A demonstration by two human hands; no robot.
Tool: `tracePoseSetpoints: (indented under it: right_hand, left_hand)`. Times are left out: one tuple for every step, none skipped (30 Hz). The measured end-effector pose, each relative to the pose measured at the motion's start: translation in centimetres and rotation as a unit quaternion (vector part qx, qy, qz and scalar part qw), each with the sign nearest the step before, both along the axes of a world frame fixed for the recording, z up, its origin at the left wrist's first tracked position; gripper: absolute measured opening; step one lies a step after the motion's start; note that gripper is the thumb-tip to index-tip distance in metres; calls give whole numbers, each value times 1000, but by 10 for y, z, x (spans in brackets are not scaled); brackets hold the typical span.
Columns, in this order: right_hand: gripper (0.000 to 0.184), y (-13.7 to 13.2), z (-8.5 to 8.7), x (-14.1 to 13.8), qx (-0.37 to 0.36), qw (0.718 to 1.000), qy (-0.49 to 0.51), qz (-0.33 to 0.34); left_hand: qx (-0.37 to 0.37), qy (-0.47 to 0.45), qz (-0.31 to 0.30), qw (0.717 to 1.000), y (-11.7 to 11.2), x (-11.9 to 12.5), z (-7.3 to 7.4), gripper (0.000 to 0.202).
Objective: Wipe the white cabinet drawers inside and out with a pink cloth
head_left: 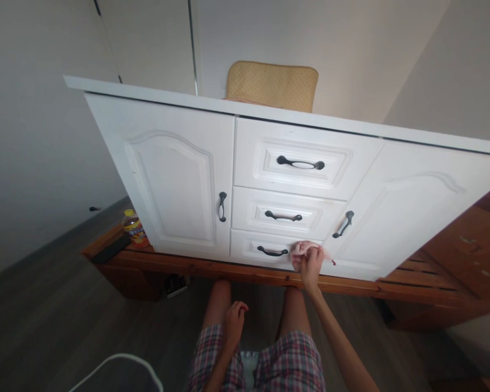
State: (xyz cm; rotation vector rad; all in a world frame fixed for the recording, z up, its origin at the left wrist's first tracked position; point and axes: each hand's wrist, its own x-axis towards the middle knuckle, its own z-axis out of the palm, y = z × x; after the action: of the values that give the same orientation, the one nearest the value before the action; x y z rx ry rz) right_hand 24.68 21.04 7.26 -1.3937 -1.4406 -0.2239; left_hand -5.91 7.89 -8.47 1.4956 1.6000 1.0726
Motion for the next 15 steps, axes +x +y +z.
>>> tracePoseSetpoints:
  right_hand:
    - [14,4,1,-20,-1,1000,-5,18]
    - [16,8,2,-42,-4,999,-15,37]
    - [16,12,2,-65,-10,998,-28,56]
    - [17,15,2,-88,-17,996,-43,71]
    - [18,17,1,-111,-24,994,-58,85]
    - [20,19,0,-131,-30,992,-75,95]
    - [23,20,-2,-150,-35,990,-95,102]
    - [26,21,-3,-165,-40,987,-115,106]
    - [28,21,-4,-177,-44,984,-135,109]
    - [29,21,-5,-185,-48,981,-152,112]
    - [29,21,-6,-190,-51,978,-167,114]
    - [29,22,-6,-191,-53,975,-180,119]
    - [29,22,-6,-190,-55,972,-191,126]
    - [29,23,-6,-187,-58,968,-203,137]
    - [28,23,-7,-183,-62,963,-217,150]
  left_hand:
    - [-2,1,-1,1000,-1,0,0,25]
    - [-4,1,0,1000,-1,-1,0,25]
    - [-5,1,2,1000,-2,-1,1,25]
    - [-6,0,4,1000,-3,0,2,25]
    - [-7,-2,7,1000,-4,0,3,24]
    - [-6,-4,9,1000,-5,0,5,23]
    - [-4,-7,12,1000,-7,0,8,23]
    - [1,-10,16,1000,-8,0,12,23]
    - [8,-11,23,1000,-8,-1,17,23]
    - [17,-11,32,999,-8,-2,23,24]
    - [28,-10,45,999,-6,-4,31,24]
    - [42,-6,62,997,-2,-5,41,24]
    - [60,-1,82,995,3,-7,52,24]
    - [81,5,101,992,10,-7,66,24]
    - [106,11,119,987,19,-5,82,25]
